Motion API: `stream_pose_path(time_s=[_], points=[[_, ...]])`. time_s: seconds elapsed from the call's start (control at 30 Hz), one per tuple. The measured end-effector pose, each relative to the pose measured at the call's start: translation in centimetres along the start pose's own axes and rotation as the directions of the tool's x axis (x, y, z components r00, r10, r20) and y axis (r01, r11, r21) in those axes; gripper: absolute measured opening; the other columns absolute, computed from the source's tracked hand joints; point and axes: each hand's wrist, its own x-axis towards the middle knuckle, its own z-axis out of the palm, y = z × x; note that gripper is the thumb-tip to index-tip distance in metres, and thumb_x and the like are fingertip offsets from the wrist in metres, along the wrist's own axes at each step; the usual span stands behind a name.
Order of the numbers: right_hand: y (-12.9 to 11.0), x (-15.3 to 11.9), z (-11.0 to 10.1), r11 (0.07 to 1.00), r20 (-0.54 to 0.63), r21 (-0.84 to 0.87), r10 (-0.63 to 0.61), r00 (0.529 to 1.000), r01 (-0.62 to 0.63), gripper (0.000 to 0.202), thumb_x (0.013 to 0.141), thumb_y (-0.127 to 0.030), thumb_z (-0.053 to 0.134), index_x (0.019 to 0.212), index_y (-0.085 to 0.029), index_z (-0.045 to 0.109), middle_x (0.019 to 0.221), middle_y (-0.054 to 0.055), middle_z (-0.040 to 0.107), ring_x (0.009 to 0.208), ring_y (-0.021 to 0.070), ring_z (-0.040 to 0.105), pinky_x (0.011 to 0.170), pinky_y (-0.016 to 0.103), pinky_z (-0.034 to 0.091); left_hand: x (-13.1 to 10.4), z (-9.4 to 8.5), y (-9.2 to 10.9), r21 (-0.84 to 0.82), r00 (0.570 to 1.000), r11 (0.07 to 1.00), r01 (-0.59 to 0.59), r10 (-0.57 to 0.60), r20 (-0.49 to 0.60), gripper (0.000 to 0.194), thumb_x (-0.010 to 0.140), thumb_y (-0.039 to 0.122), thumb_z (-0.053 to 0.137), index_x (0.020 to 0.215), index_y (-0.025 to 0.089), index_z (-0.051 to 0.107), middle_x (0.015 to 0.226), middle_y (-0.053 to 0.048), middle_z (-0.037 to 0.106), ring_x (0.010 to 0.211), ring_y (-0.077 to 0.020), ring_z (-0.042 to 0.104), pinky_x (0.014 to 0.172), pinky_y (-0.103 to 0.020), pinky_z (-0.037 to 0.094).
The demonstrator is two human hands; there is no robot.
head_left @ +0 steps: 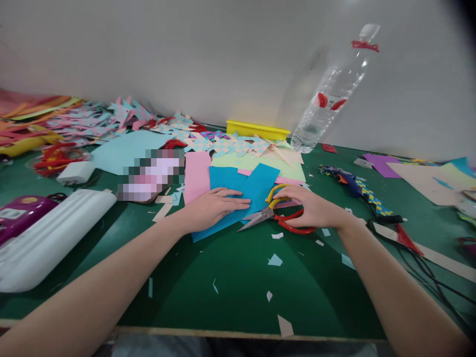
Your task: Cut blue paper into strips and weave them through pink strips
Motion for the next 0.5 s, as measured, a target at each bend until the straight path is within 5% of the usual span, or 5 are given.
stream_pose_path(time_s=[0.5], points=[[-0.55, 0.33, 0.4, 0.994, 0.015, -0.093, -0.062, 0.998, 0.063, 0.046, 0.077, -0.037, 0.063, 0.121, -0.029, 0.056, 0.131, 0.006, 0.053, 0.127, 0.0288, 0.042, 0.105, 0.05, 0.034, 0.07, -0.19, 0.13, -0.002, 1.0, 1.0, -0.019, 0.019, -0.005, 0.047, 0.097, 0.014, 0.03, 0.136, 0.036, 0.043, 0.141, 0.008, 0.046, 0.134, -0.0162, 0.034, 0.107, -0.038, 0.029]])
